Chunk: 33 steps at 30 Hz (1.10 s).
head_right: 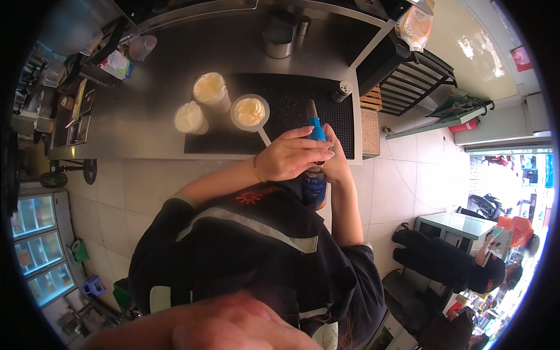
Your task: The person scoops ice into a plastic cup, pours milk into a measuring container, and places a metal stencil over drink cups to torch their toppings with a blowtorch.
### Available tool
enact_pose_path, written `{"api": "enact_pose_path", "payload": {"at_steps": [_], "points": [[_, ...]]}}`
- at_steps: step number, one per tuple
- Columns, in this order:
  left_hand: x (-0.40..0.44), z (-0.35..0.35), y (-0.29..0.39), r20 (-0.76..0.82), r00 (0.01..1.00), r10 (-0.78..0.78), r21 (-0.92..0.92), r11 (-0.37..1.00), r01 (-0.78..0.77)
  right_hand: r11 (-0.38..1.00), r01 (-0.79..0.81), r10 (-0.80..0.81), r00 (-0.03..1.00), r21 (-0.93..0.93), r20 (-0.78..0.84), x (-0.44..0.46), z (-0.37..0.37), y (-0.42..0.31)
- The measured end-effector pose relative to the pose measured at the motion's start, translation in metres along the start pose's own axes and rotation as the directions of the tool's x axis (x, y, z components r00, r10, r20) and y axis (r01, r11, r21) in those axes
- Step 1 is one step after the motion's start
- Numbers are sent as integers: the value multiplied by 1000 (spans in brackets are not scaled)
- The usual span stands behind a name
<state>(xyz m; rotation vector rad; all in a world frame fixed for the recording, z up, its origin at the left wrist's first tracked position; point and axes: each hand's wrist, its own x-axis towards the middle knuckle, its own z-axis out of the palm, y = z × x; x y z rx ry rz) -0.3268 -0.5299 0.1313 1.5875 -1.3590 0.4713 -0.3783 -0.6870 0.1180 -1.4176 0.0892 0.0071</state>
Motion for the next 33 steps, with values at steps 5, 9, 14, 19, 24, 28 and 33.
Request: {"api": "enact_pose_path", "payload": {"at_steps": [5, 9, 14, 19, 24, 28, 33], "points": [[0, 2, -5, 9, 999, 39, -8, 999, -39, 996, -81, 82, 996, 48, -19, -2, -2, 5], [4, -3, -8, 50, 999, 12, -94, 996, -7, 995, -104, 104, 994, -6, -21, -3, -4, 5], [3, -3, -9, 83, 996, -13, -181, 983, 28, 992, -117, 118, 993, 43, -19, -3, -1, 0], [1, -10, -12, 88, 995, -43, -244, 968, 63, 995, -98, 101, 991, -36, 86, 0, -15, -2], [5, -12, -11, 83, 996, -36, -266, 962, 56, 968, -150, 127, 984, 200, 124, 2, -13, 2], [6, -10, -8, 94, 995, -23, -231, 972, 44, 944, -155, 122, 984, 291, 129, 2, -17, 11], [6, -11, -13, 115, 993, 37, -213, 977, -12, 981, -123, 107, 988, 150, 109, 1, -18, 9]]}}
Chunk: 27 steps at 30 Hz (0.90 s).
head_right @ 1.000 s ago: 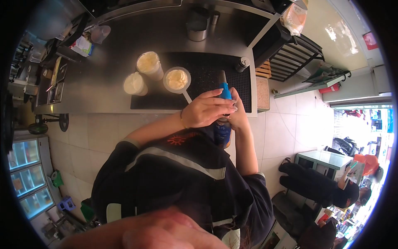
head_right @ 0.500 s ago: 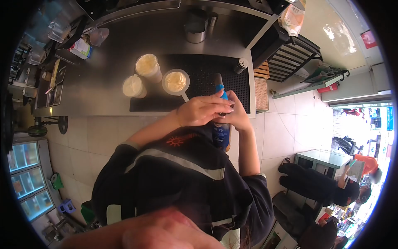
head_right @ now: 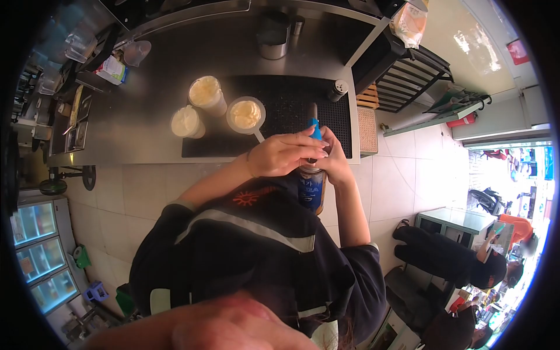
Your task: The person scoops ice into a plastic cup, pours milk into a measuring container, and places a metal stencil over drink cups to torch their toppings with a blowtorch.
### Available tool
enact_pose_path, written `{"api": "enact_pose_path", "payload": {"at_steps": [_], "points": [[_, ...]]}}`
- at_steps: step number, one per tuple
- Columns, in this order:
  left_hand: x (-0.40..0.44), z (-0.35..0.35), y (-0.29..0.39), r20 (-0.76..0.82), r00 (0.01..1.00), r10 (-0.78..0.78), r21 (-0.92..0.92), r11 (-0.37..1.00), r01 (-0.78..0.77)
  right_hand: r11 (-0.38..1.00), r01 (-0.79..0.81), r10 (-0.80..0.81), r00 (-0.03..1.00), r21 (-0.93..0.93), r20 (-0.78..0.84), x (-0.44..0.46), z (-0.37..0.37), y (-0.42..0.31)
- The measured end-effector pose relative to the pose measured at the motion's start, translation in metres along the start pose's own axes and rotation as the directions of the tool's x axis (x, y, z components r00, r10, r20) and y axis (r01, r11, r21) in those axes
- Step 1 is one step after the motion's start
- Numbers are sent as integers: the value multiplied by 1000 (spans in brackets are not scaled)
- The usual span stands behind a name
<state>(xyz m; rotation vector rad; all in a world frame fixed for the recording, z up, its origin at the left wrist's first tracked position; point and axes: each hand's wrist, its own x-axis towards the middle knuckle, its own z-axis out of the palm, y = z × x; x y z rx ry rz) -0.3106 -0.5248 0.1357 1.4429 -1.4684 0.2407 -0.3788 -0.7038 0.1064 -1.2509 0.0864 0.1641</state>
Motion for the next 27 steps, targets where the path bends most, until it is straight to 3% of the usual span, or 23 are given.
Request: {"api": "enact_pose_path", "payload": {"at_steps": [3, 6, 9, 13, 16, 19, 20, 24, 27], "points": [[-3, 0, -9, 95, 990, -103, -223, 967, 122, 958, -80, 80, 997, -274, -11, -11, 17, -24], [24, -27, -8, 418, 901, -114, -305, 917, 258, 889, 37, -16, 999, -457, 50, -13, 25, -21], [44, -36, -15, 653, 755, 65, -316, 929, 193, 762, 4, 105, 986, -648, 129, -16, 12, 4], [49, -30, -25, 726, 665, 174, -330, 937, 116, 781, 125, -59, 990, -611, 128, -22, 21, 11], [47, -27, -21, 638, 764, 96, -385, 899, 209, 701, -161, 189, 981, -695, -37, -25, 18, -6], [44, -20, -13, 565, 825, 10, -276, 944, 178, 823, -153, 161, 986, -548, -34, -21, -8, 3], [42, -16, -11, 487, 872, 45, -259, 961, 95, 907, -122, 100, 992, -403, -75, -24, -11, 4], [40, -6, -6, 312, 943, 118, -269, 963, -31, 879, 22, -18, 1000, -476, 13, -21, 2, -32], [36, -4, -4, 302, 944, 130, -258, 965, -50, 857, 8, -7, 1000, -515, 4, -20, 0, -36]]}}
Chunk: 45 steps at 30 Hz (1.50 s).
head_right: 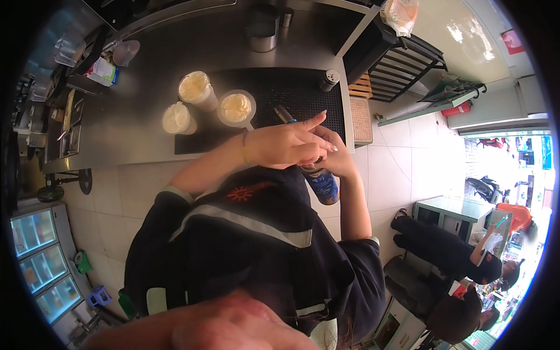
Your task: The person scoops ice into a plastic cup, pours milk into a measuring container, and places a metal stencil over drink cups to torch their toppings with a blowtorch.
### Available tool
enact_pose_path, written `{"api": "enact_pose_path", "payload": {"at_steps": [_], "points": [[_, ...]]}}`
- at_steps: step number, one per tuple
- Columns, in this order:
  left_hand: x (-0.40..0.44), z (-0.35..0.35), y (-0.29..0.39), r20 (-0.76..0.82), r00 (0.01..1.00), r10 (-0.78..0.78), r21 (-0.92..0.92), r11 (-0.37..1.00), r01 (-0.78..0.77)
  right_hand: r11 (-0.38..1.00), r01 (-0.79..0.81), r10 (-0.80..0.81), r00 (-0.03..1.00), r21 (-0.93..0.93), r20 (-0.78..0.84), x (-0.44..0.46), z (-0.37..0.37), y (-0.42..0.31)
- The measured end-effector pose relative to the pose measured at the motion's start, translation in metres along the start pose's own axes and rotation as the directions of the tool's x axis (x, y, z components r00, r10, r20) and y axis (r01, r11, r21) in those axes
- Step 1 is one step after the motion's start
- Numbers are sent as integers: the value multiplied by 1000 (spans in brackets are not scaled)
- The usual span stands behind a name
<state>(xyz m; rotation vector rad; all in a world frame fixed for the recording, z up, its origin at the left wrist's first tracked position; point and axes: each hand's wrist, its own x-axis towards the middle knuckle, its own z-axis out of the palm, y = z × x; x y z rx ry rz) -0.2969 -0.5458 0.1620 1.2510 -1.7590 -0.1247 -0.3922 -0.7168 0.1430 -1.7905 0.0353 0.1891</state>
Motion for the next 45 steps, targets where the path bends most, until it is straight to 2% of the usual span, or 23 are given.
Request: {"api": "enact_pose_path", "payload": {"at_steps": [3, 6, 9, 12, 15, 18, 20, 24, 27, 30, 33, 36, 39, 42, 45], "points": [[-2, 7, 1, -112, 992, 59, 163, 986, -40, 997, -1, 11, 991, 75, -131, 1, 7, 4], [-4, 13, -5, -142, 988, 57, 159, 987, -34, 946, -15, 84, 976, 323, -201, 3, 18, 9], [-2, 7, 1, -132, 991, 29, 141, 990, -10, 965, -32, 77, 983, 262, -165, 3, 16, 20], [-10, 14, -6, -109, 994, -9, 126, 992, 23, 949, 63, 42, 946, 308, -321, 0, 23, 45], [-8, 11, 2, -130, 991, -26, 102, 994, 39, 954, 10, 72, 963, 300, -260, 1, 18, 55], [-10, 14, 0, -88, 994, -58, 61, 996, 63, 952, -96, 134, 984, 292, -115, 0, 14, 35], [-9, 16, -1, -94, 995, -43, 44, 998, 48, 954, -110, 140, 986, 279, -89, 0, 12, 38], [-9, 18, -5, -104, 995, -10, 56, 998, 16, 948, -46, 105, 979, 316, -172, -4, 14, 64], [-8, 19, -7, -104, 995, 2, 44, 999, 3, 960, -49, 101, 980, 277, -174, -4, 12, 70], [-7, 20, -11, -97, 995, 16, 28, 1000, -13, 938, -114, 174, 972, 327, -158, -4, 10, 67], [-6, 20, -10, -100, 995, -19, -28, 999, 16, 943, -120, 188, 962, 310, -200, -6, 10, 63], [-1, 11, -4, -42, 999, -31, -56, 998, 29, 936, -25, 86, 983, 352, -160, -7, 14, 41], [3, 3, -1, -4, 999, -35, -75, 997, 35, 928, -79, 125, 987, 364, -104, -8, 18, 19], [5, -4, 5, 10, 999, -33, -27, 999, 33, 957, -57, 106, 981, 284, -160, -7, 21, 9], [1, -4, 10, -24, 999, -36, 32, 999, 37, 948, -42, 95, 983, 315, -155, -7, 22, 6]]}}
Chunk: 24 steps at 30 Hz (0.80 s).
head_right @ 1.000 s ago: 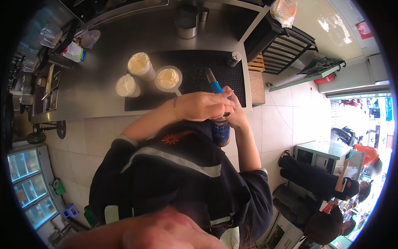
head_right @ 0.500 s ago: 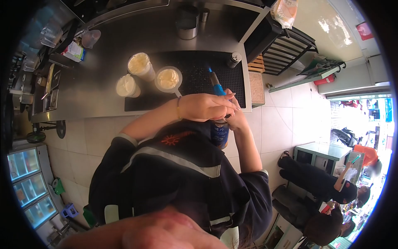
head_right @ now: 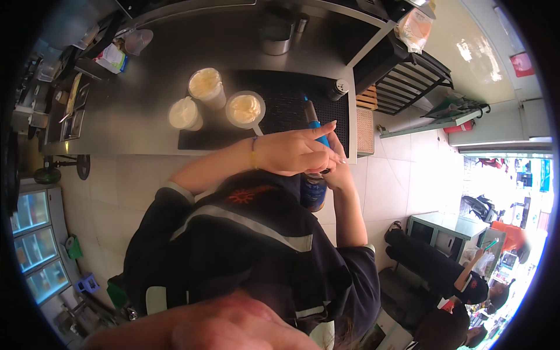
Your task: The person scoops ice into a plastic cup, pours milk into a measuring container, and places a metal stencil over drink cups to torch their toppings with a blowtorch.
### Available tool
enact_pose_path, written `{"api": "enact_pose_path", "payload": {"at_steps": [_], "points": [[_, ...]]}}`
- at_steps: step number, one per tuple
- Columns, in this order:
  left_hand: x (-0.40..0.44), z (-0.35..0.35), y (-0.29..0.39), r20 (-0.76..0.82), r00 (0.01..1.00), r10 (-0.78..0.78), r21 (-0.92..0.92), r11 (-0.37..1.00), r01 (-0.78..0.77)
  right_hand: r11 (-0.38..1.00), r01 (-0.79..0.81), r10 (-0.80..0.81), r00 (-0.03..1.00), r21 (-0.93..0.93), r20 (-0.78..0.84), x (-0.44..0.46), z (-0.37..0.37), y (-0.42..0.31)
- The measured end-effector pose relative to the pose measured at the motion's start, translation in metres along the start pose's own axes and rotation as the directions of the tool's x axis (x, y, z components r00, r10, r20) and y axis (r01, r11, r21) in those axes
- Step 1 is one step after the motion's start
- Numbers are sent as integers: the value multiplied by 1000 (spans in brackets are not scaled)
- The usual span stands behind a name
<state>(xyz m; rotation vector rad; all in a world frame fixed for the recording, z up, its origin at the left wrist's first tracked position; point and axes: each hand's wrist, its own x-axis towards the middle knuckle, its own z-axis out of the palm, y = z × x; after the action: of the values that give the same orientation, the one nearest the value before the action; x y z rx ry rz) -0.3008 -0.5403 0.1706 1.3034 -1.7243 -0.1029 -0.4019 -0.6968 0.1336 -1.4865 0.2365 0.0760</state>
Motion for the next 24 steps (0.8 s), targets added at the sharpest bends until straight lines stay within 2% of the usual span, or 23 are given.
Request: {"api": "enact_pose_path", "payload": {"at_steps": [3, 9, 15, 18, 21, 23, 24], "points": [[-6, 8, -1, -117, 992, 43, 72, 997, -35, 996, 37, -35, 999, -84, 28, 4, -6, 7], [-11, 6, -2, -111, 994, -2, 37, 999, 6, 999, -18, 19, 1000, -30, 24, 7, -5, 10], [-9, -4, 2, -19, 997, -72, -35, 997, 72, 991, 49, -40, 996, -122, 80, 11, -17, 33], [-9, -6, 7, -23, 995, -99, 30, 995, 99, 1000, -17, 17, 999, -18, 32, 6, 4, 1], [-26, 2, 16, -280, 960, -15, 193, 979, 71, 998, 34, -39, 994, 49, 105, 14, 7, 3], [-73, 5, 35, -397, 900, -181, 203, 939, 279, 997, -70, 75, 981, -35, 179, 17, 3, 2], [-118, 23, 31, -592, 785, -184, 174, 921, 347, 990, -114, 129, 968, -82, 214, 19, 3, -1]]}}
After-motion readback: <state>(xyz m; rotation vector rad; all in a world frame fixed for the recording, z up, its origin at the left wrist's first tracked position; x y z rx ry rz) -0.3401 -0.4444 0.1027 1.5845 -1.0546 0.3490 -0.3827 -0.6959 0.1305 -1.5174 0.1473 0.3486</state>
